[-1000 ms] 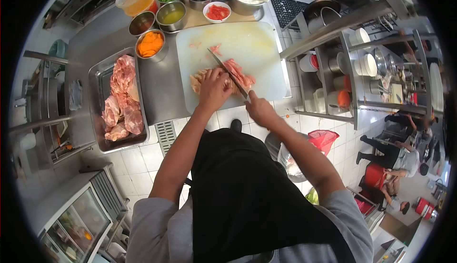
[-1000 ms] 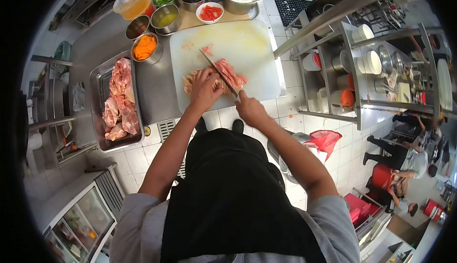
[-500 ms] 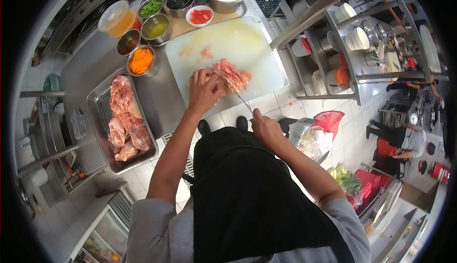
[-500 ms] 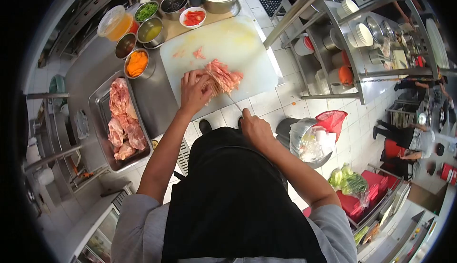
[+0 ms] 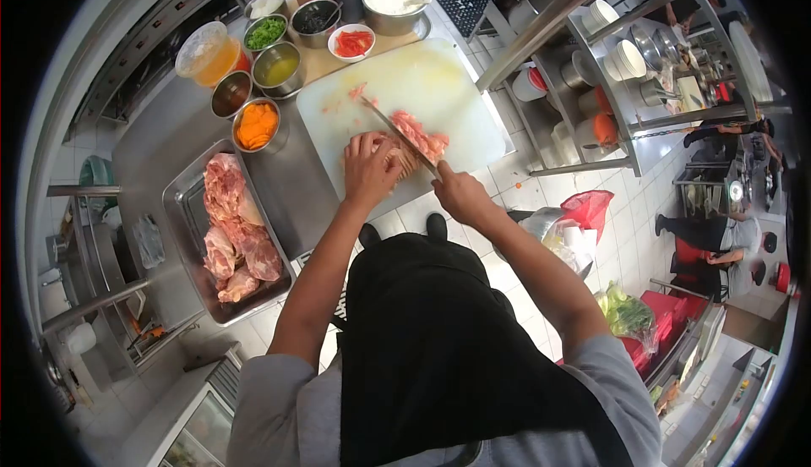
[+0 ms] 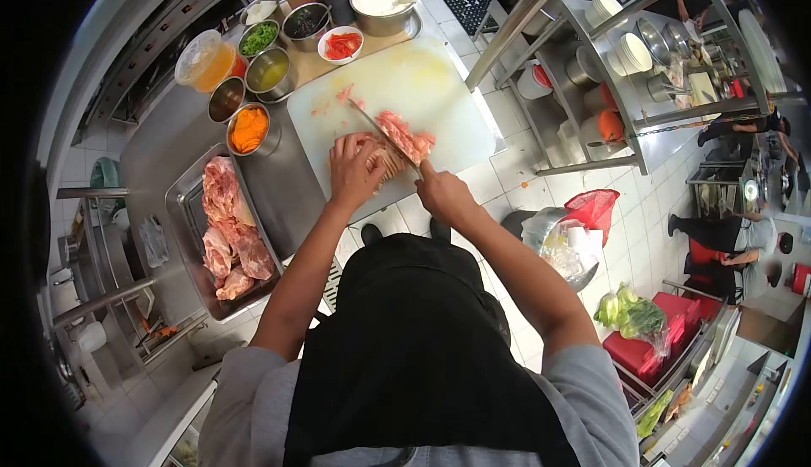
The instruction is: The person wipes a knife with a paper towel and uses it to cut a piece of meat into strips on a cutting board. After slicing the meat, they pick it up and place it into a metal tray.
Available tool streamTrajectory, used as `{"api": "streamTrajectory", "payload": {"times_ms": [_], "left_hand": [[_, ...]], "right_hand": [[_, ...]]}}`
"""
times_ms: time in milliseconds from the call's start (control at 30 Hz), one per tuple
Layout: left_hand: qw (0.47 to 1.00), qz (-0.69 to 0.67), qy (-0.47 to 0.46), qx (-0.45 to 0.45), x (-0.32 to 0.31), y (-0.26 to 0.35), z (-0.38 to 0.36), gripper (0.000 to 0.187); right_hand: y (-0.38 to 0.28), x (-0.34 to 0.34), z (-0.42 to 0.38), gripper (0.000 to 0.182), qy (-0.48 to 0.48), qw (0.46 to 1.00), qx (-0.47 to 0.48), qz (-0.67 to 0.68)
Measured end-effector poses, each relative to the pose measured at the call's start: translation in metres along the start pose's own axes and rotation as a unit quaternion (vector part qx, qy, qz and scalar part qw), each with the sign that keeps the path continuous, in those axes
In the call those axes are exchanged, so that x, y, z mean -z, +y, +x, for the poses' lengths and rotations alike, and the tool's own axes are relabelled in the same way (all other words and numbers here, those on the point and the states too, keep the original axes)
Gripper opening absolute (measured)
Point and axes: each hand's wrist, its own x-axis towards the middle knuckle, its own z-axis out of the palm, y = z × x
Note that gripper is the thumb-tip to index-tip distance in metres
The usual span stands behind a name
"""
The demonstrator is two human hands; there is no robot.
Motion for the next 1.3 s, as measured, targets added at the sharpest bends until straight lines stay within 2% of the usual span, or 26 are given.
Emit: {"api": "streamTrajectory", "payload": {"times_ms": [267,333,433,600,767,967,1133,1300], "left_hand": [[1.0,0.013,0.0,0.012,-0.006,-0.004,-0.005,0.036],[0.999,0.002,0.038,-0.005,-0.006,-0.002,-0.004,0.024],[0.999,-0.003,0.038,-0.004,-0.006,-0.001,-0.004,0.026],[1.0,0.003,0.015,0.017,-0.007,-0.005,-0.002,0.033],[1.0,0.007,0.025,0.011,-0.008,-0.004,-0.006,0.031],[0.996,-0.065,0.061,0.029,-0.007,-0.001,-0.008,0.03],[0.999,-0.02,0.026,0.032,-0.006,-0.003,-0.008,0.028],[0.998,-0.028,0.047,0.022,-0.012,-0.003,-0.007,0.03]], "right_hand": [[-0.011,0.012,-0.072,0.024,-0.022,0.998,-0.027,-0.052],[-0.005,0.006,-0.076,0.025,-0.023,0.997,-0.035,-0.061],[0.001,-0.002,-0.08,0.025,-0.024,0.997,-0.04,-0.069],[0.0,-0.004,-0.055,0.027,-0.052,0.996,-0.049,-0.055],[0.0,-0.023,0.01,0.028,0.019,1.0,0.022,-0.009],[-0.008,-0.008,-0.032,0.025,0.027,0.998,0.029,-0.051],[-0.004,-0.015,-0.066,0.024,0.032,0.997,0.014,-0.07],[-0.002,-0.009,-0.094,0.023,-0.001,0.997,-0.025,-0.075]]}}
